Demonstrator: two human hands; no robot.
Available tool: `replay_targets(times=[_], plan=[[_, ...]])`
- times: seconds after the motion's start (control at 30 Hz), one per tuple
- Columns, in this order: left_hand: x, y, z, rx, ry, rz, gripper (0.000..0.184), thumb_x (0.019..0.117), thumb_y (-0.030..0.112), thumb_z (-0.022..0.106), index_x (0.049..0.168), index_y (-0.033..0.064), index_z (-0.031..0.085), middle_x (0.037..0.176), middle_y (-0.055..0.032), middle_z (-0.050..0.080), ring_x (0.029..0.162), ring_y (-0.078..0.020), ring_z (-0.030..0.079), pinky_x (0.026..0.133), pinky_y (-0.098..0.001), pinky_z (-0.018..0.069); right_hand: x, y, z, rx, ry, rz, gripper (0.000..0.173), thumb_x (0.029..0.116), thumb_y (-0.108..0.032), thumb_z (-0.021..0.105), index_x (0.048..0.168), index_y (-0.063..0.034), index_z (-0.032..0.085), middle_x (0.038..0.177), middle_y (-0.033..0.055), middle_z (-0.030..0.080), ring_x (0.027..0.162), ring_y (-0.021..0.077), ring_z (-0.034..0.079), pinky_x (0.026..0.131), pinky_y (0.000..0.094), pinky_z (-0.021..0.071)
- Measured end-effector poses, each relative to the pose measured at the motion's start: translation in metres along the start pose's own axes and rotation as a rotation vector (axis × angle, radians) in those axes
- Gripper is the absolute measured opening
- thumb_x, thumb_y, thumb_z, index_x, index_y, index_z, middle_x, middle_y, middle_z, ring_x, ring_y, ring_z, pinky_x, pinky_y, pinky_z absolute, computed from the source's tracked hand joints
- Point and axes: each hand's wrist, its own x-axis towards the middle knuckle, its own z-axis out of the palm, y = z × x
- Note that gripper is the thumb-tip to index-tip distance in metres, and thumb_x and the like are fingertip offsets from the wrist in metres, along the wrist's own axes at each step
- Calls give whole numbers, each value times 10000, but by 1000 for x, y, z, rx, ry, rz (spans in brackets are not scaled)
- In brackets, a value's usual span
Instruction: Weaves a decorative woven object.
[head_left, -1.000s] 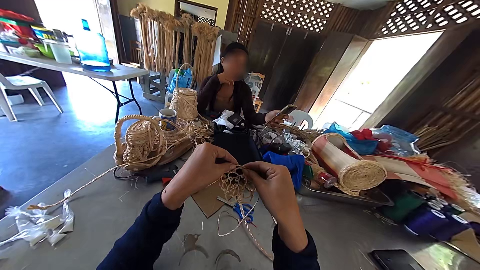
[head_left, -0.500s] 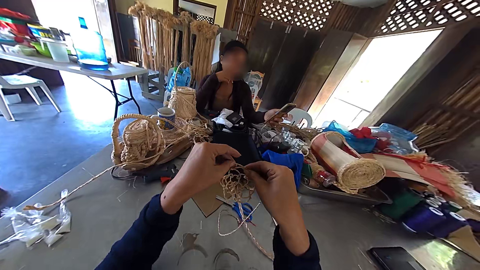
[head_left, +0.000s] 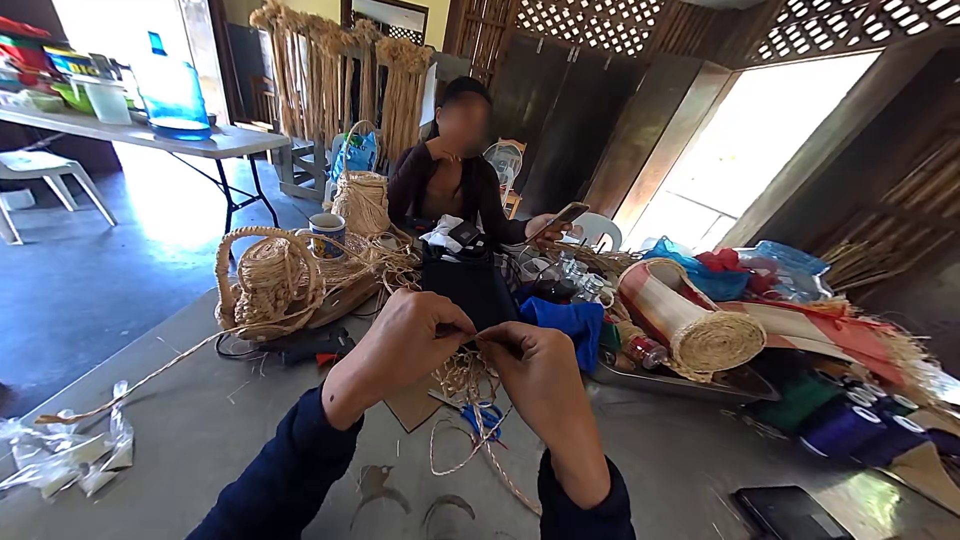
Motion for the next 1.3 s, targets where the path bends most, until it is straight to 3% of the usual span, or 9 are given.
replay_targets(times=[0.13, 0.27, 0.67, 0.87, 1.03, 1.13, 1.3], plan=[[-1, 3, 0, 143, -12, 38, 145, 915, 103, 662, 921, 90, 807, 844, -41, 742, 822, -122, 705, 766, -294, 563, 1, 0, 1, 9, -7, 22, 106, 910, -84, 674, 895, -66, 778, 786, 5, 722, 687, -21, 629, 635, 152, 489], [-2, 4, 1, 227, -37, 24, 163, 931, 144, 648, 928, 116, 808, 860, -33, 737, 848, -184, 704, 744, -407, 564, 2, 1, 0, 16, -4, 26, 113, 912, -80, 666, 891, -71, 777, 777, -3, 717, 682, -29, 622, 630, 145, 483], [0, 7, -2, 194, -92, -66, 137, 953, 126, 635, 944, 88, 767, 903, -37, 699, 958, -209, 660, 792, -417, 542, 5, 6, 1, 105, -20, 23, 100, 916, -88, 672, 907, -74, 771, 780, -24, 717, 679, -51, 621, 629, 125, 492], [0, 4, -6, 241, -36, -110, 123, 952, 122, 652, 927, 90, 768, 909, -46, 708, 948, -223, 671, 780, -440, 552, 7, 17, -12, 157, -87, 7, 286, 1033, -184, 557, 1222, -28, 705, 956, 31, 744, 828, 44, 701, 779, 214, 581], [2, 4, -6, 215, -26, -179, 117, 951, 115, 661, 925, 78, 769, 899, -58, 705, 920, -227, 664, 781, -451, 543, 7, 19, -18, 73, -182, 101, 398, 922, -83, 640, 1318, -41, 655, 934, 43, 727, 789, 77, 690, 713, 228, 572], [4, 3, -8, 204, -36, -218, 108, 957, 116, 673, 931, 77, 770, 914, -65, 698, 915, -225, 656, 785, -444, 538, 8, 17, -15, -3, -137, 143, 374, 875, -17, 648, 1244, -52, 705, 850, 38, 716, 692, 82, 658, 654, 247, 549], [5, -4, -10, 202, -29, -215, 93, 947, 114, 682, 918, 85, 765, 904, -53, 684, 928, -223, 647, 786, -448, 529, 9, 19, -15, -61, 45, 113, 269, 883, 8, 654, 1130, -45, 747, 847, 46, 730, 703, 83, 679, 671, 243, 565]])
